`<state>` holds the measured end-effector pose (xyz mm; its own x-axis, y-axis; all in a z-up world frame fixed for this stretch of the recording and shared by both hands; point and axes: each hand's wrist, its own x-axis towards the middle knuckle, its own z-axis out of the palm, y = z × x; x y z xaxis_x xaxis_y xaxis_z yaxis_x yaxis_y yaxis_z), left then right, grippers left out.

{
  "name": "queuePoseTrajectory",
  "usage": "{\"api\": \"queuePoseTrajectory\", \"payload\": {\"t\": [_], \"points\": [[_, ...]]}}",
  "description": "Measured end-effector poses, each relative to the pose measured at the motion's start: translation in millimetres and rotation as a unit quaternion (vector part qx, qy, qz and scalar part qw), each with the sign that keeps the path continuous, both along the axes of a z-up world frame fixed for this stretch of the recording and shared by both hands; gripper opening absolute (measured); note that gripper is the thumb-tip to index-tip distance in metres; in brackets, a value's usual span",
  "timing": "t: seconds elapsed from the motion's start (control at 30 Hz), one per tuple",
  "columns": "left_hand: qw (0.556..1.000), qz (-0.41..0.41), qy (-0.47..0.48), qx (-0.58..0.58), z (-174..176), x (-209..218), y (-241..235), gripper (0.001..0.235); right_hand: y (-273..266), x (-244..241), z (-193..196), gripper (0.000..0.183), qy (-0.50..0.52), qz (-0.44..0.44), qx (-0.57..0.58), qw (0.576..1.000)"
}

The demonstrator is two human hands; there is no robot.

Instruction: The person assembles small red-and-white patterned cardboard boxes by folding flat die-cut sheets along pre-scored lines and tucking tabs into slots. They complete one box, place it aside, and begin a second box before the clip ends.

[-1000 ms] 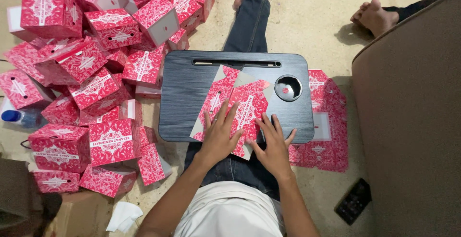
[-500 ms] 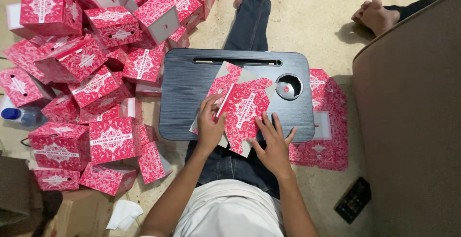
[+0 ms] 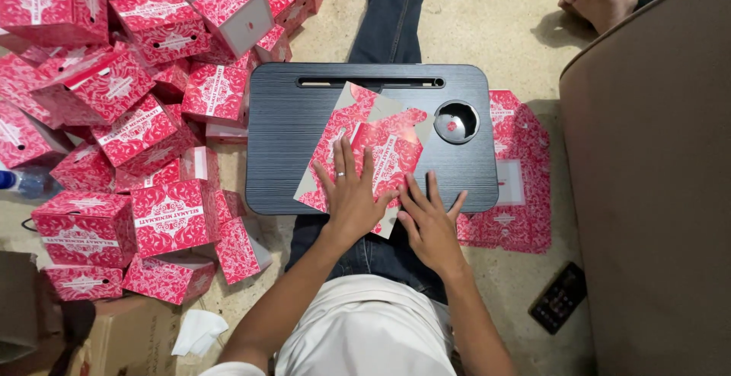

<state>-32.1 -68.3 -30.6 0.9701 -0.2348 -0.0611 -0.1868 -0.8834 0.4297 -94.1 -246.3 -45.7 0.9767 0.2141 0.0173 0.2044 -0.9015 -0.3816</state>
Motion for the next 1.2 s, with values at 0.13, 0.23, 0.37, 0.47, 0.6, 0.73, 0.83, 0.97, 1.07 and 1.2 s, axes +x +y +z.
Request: {"api": "queuePoseTrajectory", "payload": {"t": [0.13,0.23,0.37,0.47,0.6,0.73,0.83,0.97,1.07,1.2], "points": [[0.999,-0.011,0.045,0.009,3,2,2,0.105,-7,-2,1,0.043,0.004,-0.008,-0.011,1.0],[0.997,-0.01,0.077,0.022,9,5,0,0.11,-12,10,2,0.041,-0.006,-0.01,-0.022,1.0],[0.995,-0.01,0.097,0.021,15,5,-1,0.111,-17,35,2,0.039,0.004,-0.039,-0.027,0.999],[0.995,-0.01,0.096,0.019,14,5,-2,0.11,-22,55,1,0.039,0.014,-0.058,-0.048,0.997],[0.995,-0.01,0.092,0.024,13,5,-2,0.111,-28,80,-4,0.04,0.021,-0.087,-0.049,0.995],[0.996,-0.004,0.086,0.021,12,3,-2,0.111,-23,82,-8,0.041,0.012,-0.087,-0.063,0.994],[0.997,0.001,0.077,0.008,8,4,-3,0.111,-14,69,-7,0.045,-0.005,-0.085,-0.082,0.993],[0.997,0.005,0.074,0.009,9,4,-2,0.111,-2,40,0,0.045,0.007,-0.064,-0.082,0.995],[0.997,0.009,0.077,0.002,8,4,-2,0.112,6,13,4,0.044,0.031,-0.048,-0.07,0.996],[0.996,0.002,0.077,-0.034,16,5,5,0.112,6,-11,-5,0.043,0.049,-0.064,-0.041,0.996]]}}
